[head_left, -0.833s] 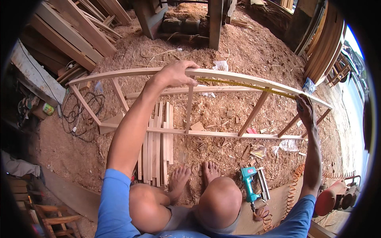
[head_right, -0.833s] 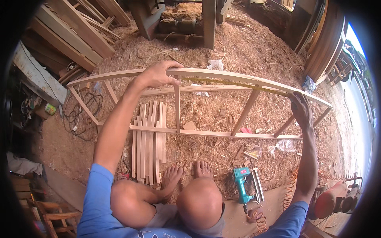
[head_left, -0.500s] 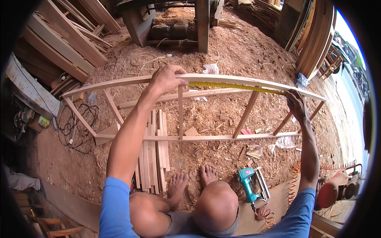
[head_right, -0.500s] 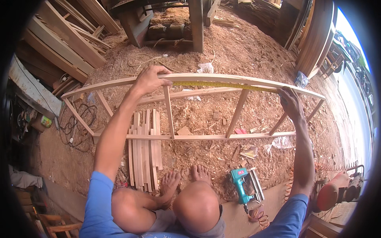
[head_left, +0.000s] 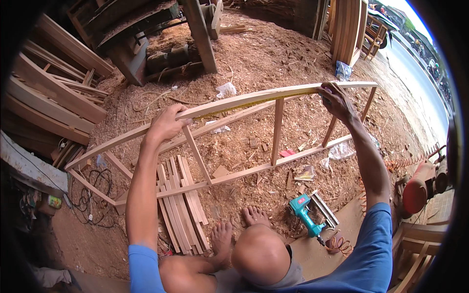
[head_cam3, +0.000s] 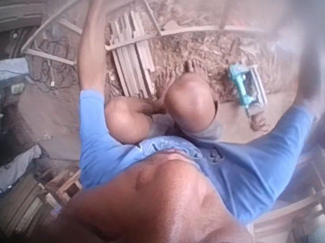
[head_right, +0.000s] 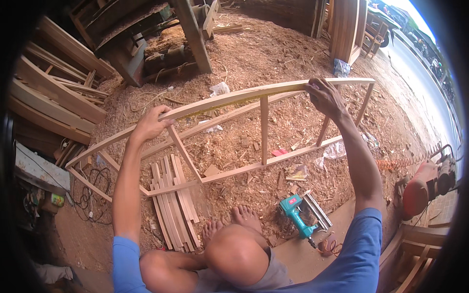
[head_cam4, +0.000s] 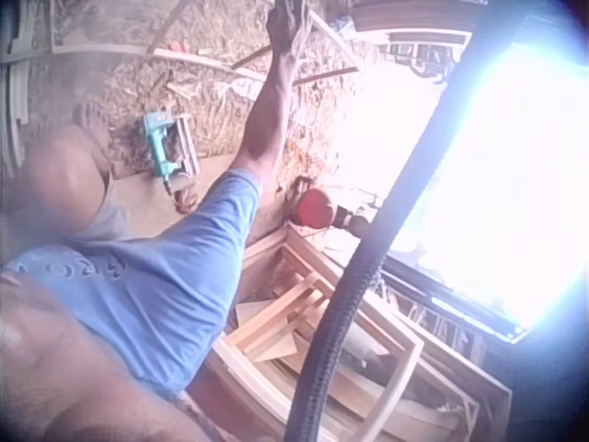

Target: The person assembles a wooden frame on the floor using a nail gun and a tape measure. They position wooden slats, measure distances, and fasten pieces together to form a rectangular structure.

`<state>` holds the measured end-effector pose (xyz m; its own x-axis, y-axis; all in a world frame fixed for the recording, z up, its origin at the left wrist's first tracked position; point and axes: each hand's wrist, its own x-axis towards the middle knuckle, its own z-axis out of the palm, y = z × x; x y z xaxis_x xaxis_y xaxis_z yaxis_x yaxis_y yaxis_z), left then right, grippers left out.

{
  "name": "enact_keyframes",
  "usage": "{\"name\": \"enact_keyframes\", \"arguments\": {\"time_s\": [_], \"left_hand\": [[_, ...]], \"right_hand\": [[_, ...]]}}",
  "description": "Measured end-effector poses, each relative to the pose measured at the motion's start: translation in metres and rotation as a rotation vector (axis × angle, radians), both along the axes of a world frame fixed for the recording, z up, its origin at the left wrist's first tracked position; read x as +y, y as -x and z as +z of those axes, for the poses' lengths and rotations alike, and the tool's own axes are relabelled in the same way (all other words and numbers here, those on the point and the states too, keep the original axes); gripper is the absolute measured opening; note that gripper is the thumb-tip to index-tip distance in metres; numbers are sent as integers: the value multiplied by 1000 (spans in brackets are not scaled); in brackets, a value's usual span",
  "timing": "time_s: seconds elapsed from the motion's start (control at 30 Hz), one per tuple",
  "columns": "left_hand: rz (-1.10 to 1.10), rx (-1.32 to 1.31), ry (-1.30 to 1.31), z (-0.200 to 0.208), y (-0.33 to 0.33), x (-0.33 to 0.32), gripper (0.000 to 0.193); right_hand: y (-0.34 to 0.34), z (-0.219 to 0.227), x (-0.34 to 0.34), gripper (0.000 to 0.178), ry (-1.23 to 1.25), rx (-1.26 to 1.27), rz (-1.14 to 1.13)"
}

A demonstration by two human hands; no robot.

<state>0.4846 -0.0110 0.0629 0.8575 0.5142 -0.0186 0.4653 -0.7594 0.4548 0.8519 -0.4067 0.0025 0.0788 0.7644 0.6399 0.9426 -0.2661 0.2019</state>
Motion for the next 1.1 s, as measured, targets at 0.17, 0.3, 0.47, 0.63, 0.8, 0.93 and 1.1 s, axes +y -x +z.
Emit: {"name": "enact_keyframes", "arguments": {"time_s": [0.17,0.3,0.47,0.63,0.8,0.93,1.1], "left_hand": [[-72,-29,7,-5,-1,9,35],[-88,-11,49,-1,0,12,40],[-80,31,-59,5,3,2,34],[-153,14,-85,12,2,-6,28],[-168,21,-125,13,3,-7,36],[-284,-171,-195,1,1,-8,38],[-132,-270,-331,-26,2,-14,37]], "right_hand": [[0,-6,-1,37,42,59,-33],[1,-6,0,43,28,45,8],[1,-2,-2,39,42,65,40],[5,2,-3,35,34,61,72],[8,7,-3,34,61,75,62],[9,7,-5,37,46,101,88],[15,6,-7,36,101,250,-12]]}}
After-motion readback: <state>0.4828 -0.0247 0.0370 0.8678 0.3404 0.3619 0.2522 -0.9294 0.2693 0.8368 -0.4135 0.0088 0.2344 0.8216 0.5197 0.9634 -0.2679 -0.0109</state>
